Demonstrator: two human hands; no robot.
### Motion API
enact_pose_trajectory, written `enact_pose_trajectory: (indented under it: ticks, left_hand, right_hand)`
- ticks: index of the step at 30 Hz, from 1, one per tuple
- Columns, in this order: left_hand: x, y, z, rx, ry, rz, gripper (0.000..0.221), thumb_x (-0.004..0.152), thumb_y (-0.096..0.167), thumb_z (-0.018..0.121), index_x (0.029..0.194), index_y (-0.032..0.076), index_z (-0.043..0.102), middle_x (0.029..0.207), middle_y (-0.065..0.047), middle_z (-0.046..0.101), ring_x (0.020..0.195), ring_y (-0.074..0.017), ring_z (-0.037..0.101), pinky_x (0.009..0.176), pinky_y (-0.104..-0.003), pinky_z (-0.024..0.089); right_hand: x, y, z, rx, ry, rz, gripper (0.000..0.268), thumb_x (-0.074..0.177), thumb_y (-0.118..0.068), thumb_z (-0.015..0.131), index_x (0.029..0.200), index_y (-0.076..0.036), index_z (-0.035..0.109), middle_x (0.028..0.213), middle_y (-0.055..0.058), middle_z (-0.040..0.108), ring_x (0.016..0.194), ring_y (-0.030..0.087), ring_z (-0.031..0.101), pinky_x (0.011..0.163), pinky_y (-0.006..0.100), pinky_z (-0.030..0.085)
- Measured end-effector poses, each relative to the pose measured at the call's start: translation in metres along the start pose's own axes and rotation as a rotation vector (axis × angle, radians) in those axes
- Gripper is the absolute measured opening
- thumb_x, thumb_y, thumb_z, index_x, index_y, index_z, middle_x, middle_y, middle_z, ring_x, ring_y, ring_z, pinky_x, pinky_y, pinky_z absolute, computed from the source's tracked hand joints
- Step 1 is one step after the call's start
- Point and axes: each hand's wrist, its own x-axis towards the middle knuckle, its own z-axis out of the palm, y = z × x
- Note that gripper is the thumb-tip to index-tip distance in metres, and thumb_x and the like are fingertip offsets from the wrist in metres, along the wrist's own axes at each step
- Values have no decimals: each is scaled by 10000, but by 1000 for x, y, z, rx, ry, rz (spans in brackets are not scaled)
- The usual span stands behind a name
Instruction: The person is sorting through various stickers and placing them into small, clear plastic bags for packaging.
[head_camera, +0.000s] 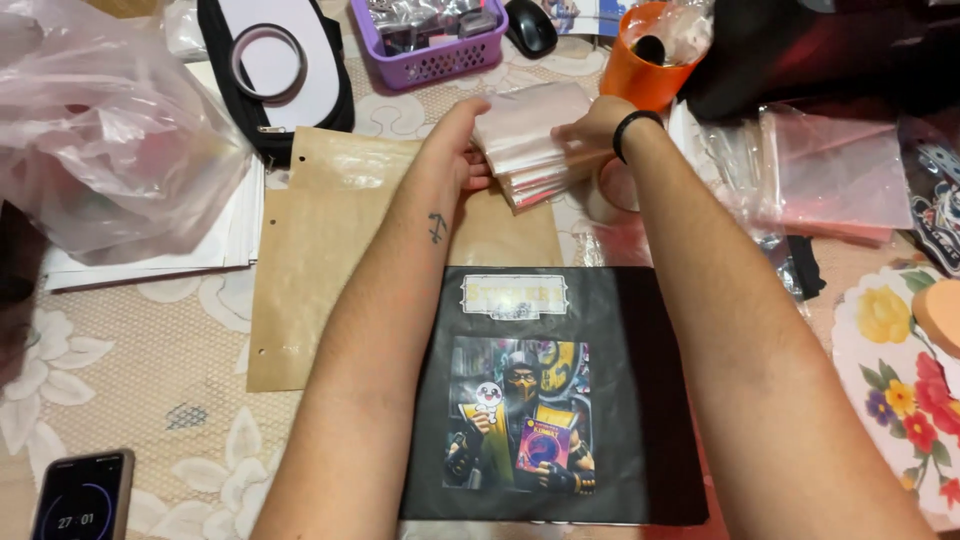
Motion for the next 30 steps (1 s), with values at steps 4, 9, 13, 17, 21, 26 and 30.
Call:
enact_pose_trajectory:
  ticks: [4,9,13,17,21,26,30]
  left_hand:
    - [1,-2,10,-96,-7,16,496,800,341,621,1223,85,588,1107,-97,705,999,-285,689,880,-446,560]
    - [27,-8,31,-264,-75,66,305,853,178,587,1123,37,587,989,-138,700,863,-324,689,743,-479,579]
    - [64,-29,39,-367,-81,104,387,841,96,646,1213,0,602,1004,-178,717,862,-368,709,733,-550,599]
    - [81,-37,57,-501,25,210,394,724,-51,740,1109,-88,662,965,-216,721,845,-373,705,711,-527,601]
    - [-21,-22,50,-285,219,142,706,668,141,788,1316,18,538,1200,-167,666,989,-316,703,729,-426,624]
    - [-38,-21,31,-181,202,169,693,743,72,729,1371,37,439,1282,-188,595,1012,-349,690,727,-420,638]
    - [-46,-13,12,-317,177,254,632,695,-4,705,1272,35,449,1200,-223,609,928,-349,684,642,-443,619]
  right_hand:
    - [10,2,3,-32,12,112,978,702,-797,707,1356,-84,564,1350,153,493,1106,304,571,908,409,495]
    - [5,13,-2,175,61,135,899,725,-714,777,1326,-87,543,1199,55,633,1058,243,598,849,370,480]
    - [-5,10,-7,214,62,203,923,715,-670,816,1343,-55,532,1229,39,627,1080,231,605,879,366,495]
    - [-15,6,-8,170,1,175,795,782,-727,698,1287,-119,607,1184,41,614,1060,256,568,884,372,435]
    - [-46,-1,-17,334,-60,208,590,872,-643,678,1135,-120,609,1018,28,532,865,223,536,712,355,459]
    - [-53,-10,-19,301,-144,47,988,847,-562,684,1571,-59,239,1599,70,359,1343,220,488,975,320,494]
    - [-40,-8,-11,439,-145,-68,662,826,-544,696,1287,-91,554,1117,26,651,916,160,609,719,285,473]
